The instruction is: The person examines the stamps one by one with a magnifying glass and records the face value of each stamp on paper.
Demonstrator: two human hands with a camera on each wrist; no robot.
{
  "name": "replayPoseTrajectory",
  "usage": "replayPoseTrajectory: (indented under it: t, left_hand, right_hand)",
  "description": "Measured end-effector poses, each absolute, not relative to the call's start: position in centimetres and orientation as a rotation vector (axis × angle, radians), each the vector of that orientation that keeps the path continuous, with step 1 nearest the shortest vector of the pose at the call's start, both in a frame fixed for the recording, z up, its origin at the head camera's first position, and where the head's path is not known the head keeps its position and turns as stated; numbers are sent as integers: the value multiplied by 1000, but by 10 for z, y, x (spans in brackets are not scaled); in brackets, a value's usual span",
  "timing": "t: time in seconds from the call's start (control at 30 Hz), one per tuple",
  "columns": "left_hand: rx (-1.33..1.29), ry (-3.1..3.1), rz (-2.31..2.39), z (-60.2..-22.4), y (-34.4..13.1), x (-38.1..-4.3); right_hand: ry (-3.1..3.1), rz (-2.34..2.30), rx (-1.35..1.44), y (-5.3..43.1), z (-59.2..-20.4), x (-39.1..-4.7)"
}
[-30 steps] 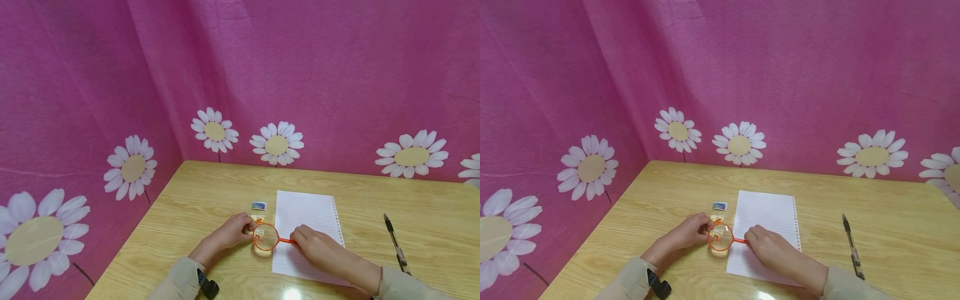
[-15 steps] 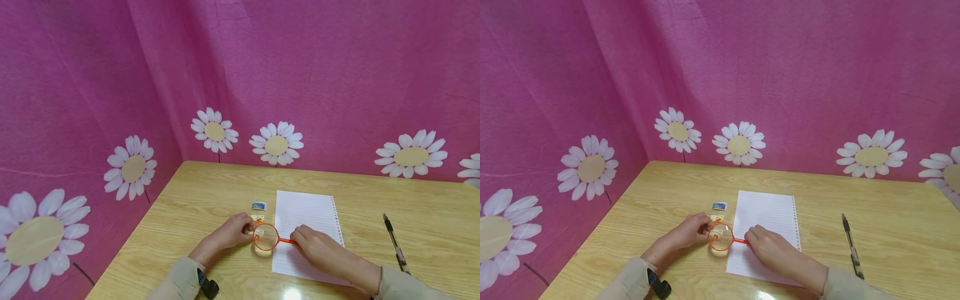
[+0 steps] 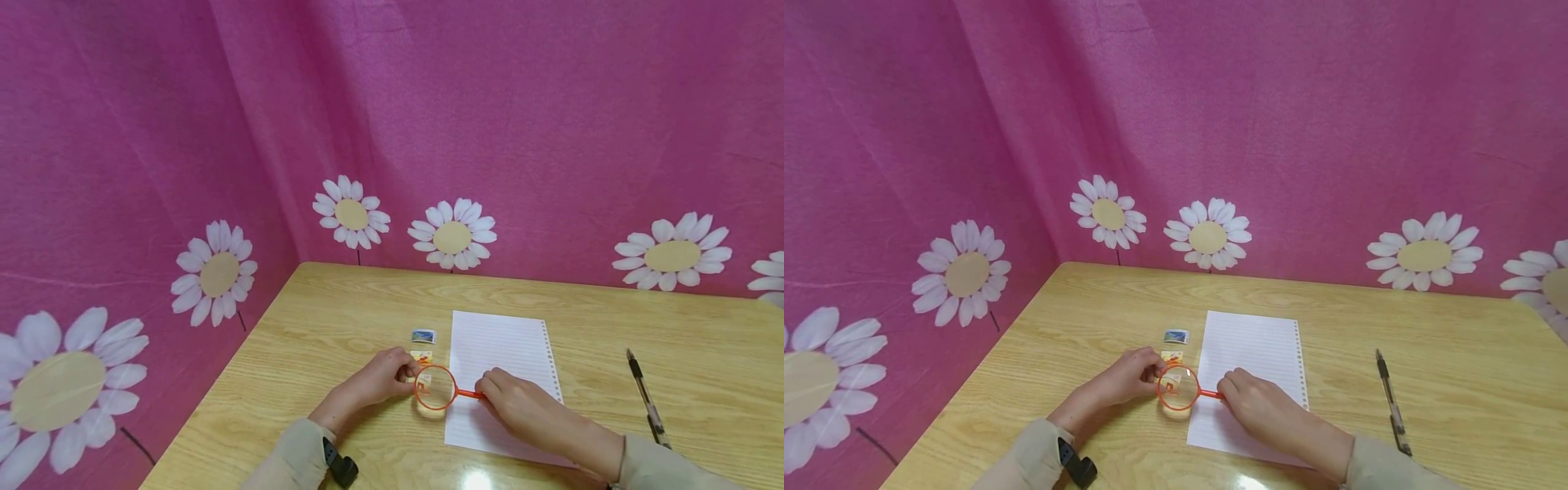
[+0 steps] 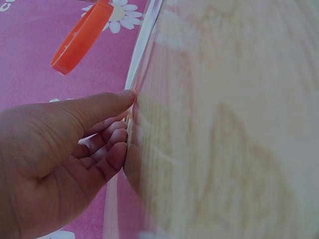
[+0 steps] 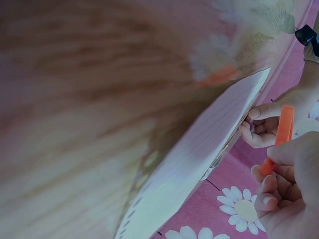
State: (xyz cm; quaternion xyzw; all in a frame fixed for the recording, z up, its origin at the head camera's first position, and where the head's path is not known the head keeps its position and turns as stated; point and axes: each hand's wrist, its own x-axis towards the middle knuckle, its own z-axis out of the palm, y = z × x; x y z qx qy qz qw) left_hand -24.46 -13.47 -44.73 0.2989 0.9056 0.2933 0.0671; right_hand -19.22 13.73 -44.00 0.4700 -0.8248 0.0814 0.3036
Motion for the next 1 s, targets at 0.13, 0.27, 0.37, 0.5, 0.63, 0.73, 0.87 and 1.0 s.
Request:
replayPoseTrajectory:
  t: [0.13, 0.27, 0.37, 0.5, 0.63, 0.73, 0.87, 1.0]
  left_hand:
    - [917, 2738, 883, -448, -135, -245]
    - [913, 2738, 879, -448, -135, -245]
    - [888, 2728, 879, -448, -135, -245]
    - [861, 2718, 886, -448, -135, -245]
    - [878, 2716, 903, -448, -135, -245]
    - [901, 2715, 915, -448, -136, -244]
    - [925, 2722, 914, -448, -136, -244]
    - [943, 2731, 915, -449, -137, -244]
  right_hand:
    - [-2195, 207, 1238, 138, -440, -192]
    - [-2218, 201, 1235, 139, -440, -192]
    - [-2214, 204, 1237, 140, -441, -192]
    - [-2187, 212, 1235, 141, -441, -192]
    - [-2173, 211, 1225, 142, -441, -192]
    - [-2165, 207, 1216, 143, -441, -191]
    - [-2159, 213, 1213, 145, -441, -191]
    - [-2169, 212, 1212, 148, -441, -190]
